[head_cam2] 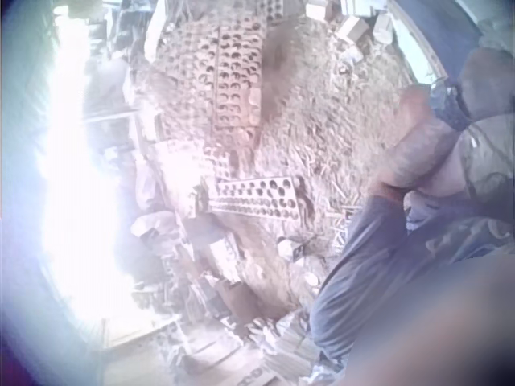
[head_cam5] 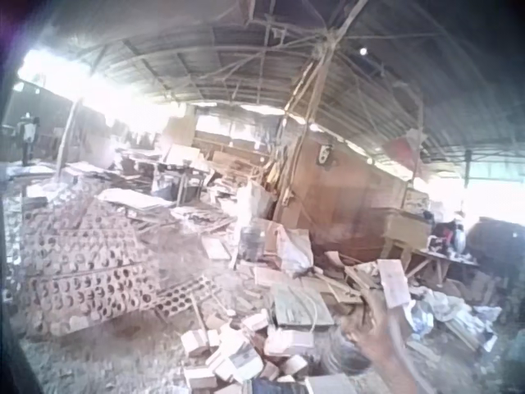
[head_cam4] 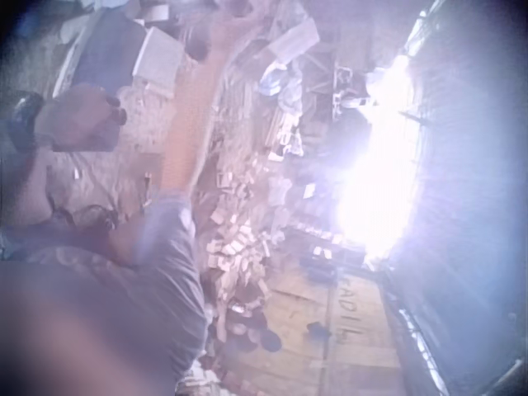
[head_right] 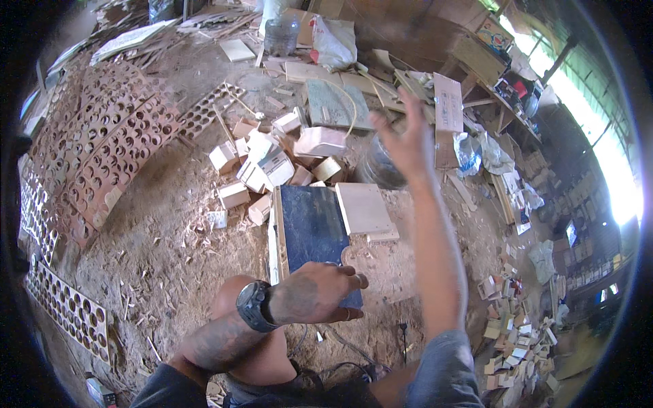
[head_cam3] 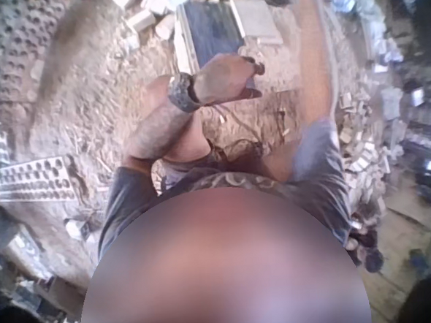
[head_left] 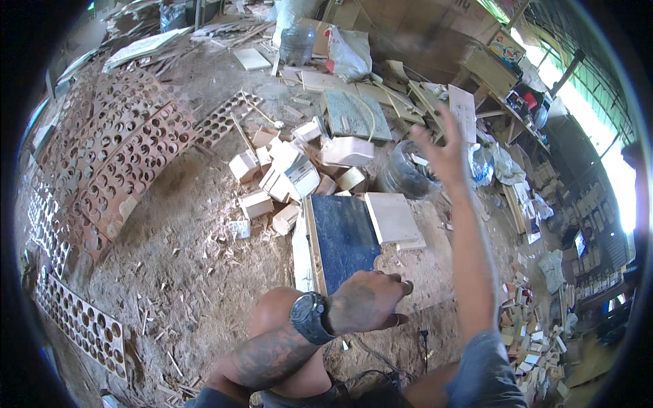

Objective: The person sits on the floor in a cluttered workshop and sands small wooden blocks by hand using a sanding block. They repeatedly pick up pieces, rub their surfaces, and place them back down, occasionally turning them over to sand different sides.

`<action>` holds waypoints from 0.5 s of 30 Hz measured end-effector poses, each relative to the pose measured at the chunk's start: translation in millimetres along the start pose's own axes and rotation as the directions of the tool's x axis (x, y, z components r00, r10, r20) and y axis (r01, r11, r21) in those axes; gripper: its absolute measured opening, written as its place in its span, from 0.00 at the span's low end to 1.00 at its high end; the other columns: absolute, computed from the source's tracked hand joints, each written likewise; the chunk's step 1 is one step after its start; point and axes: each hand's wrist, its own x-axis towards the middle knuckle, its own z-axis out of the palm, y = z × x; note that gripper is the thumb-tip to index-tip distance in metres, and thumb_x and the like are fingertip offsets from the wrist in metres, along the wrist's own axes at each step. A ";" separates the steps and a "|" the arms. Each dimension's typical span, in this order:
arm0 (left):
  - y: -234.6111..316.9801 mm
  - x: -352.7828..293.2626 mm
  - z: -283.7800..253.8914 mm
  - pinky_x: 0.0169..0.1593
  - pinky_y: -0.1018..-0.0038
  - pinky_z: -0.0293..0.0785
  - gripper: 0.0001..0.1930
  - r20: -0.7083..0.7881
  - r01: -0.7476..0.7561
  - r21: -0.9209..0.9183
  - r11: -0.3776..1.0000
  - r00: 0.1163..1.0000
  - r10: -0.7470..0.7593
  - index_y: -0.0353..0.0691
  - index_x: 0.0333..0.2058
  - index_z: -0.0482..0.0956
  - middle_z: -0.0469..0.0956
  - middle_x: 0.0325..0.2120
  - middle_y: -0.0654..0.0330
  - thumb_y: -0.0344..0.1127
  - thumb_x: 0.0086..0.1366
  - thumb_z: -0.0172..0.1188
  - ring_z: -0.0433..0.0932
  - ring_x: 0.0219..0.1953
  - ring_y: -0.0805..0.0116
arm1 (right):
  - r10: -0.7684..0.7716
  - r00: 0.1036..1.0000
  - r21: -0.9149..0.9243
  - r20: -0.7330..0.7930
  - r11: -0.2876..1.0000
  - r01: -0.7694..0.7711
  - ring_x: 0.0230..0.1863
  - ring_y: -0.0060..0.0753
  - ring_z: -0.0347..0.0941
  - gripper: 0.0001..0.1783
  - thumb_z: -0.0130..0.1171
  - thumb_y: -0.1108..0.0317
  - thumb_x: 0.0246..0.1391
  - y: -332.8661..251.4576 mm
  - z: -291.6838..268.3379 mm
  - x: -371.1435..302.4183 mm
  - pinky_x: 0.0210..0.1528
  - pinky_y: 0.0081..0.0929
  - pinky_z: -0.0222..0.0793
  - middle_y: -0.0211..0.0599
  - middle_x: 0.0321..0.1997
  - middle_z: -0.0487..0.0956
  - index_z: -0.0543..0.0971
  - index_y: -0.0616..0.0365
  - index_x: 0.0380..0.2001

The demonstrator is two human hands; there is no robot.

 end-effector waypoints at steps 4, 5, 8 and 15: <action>1.8 6.8 18.3 0.45 0.57 0.75 0.27 0.118 -0.037 -0.016 0.999 0.992 0.039 0.39 0.50 0.75 0.78 0.39 0.51 0.51 0.59 0.65 0.79 0.43 0.48 | -0.010 0.981 -0.027 0.193 1.000 0.015 0.56 0.44 0.73 0.35 0.70 0.48 0.49 -2.5 -72.8 12.3 0.59 0.38 0.67 0.47 0.55 0.77 0.75 0.56 0.56; -1.1 6.6 23.5 0.45 0.58 0.75 0.27 0.082 -0.082 -0.012 0.997 0.993 0.083 0.39 0.50 0.75 0.78 0.39 0.51 0.52 0.58 0.65 0.79 0.43 0.48 | 0.102 0.954 -0.056 0.283 0.994 -0.090 0.53 0.43 0.74 0.31 0.69 0.50 0.50 3.2 -94.3 7.5 0.57 0.38 0.68 0.46 0.52 0.79 0.77 0.57 0.53; -11.0 1.9 36.5 0.43 0.60 0.75 0.28 0.061 -0.144 0.002 0.990 0.988 0.143 0.39 0.49 0.76 0.77 0.40 0.51 0.53 0.57 0.66 0.78 0.40 0.48 | 0.184 0.842 -0.203 0.506 0.975 -0.091 0.48 0.41 0.77 0.31 0.67 0.46 0.51 44.0 -152.7 -34.3 0.53 0.36 0.71 0.46 0.47 0.80 0.78 0.56 0.52; 42.9 12.7 27.6 0.49 0.60 0.75 0.32 0.340 -0.009 -0.009 1.000 0.940 0.011 0.35 0.52 0.74 0.78 0.41 0.45 0.47 0.53 0.72 0.78 0.45 0.45 | 0.739 0.541 -0.612 0.401 0.656 -0.442 0.56 0.38 0.73 0.32 0.59 0.40 0.57 178.6 -293.4 -231.3 0.60 0.33 0.65 0.41 0.53 0.79 0.78 0.55 0.53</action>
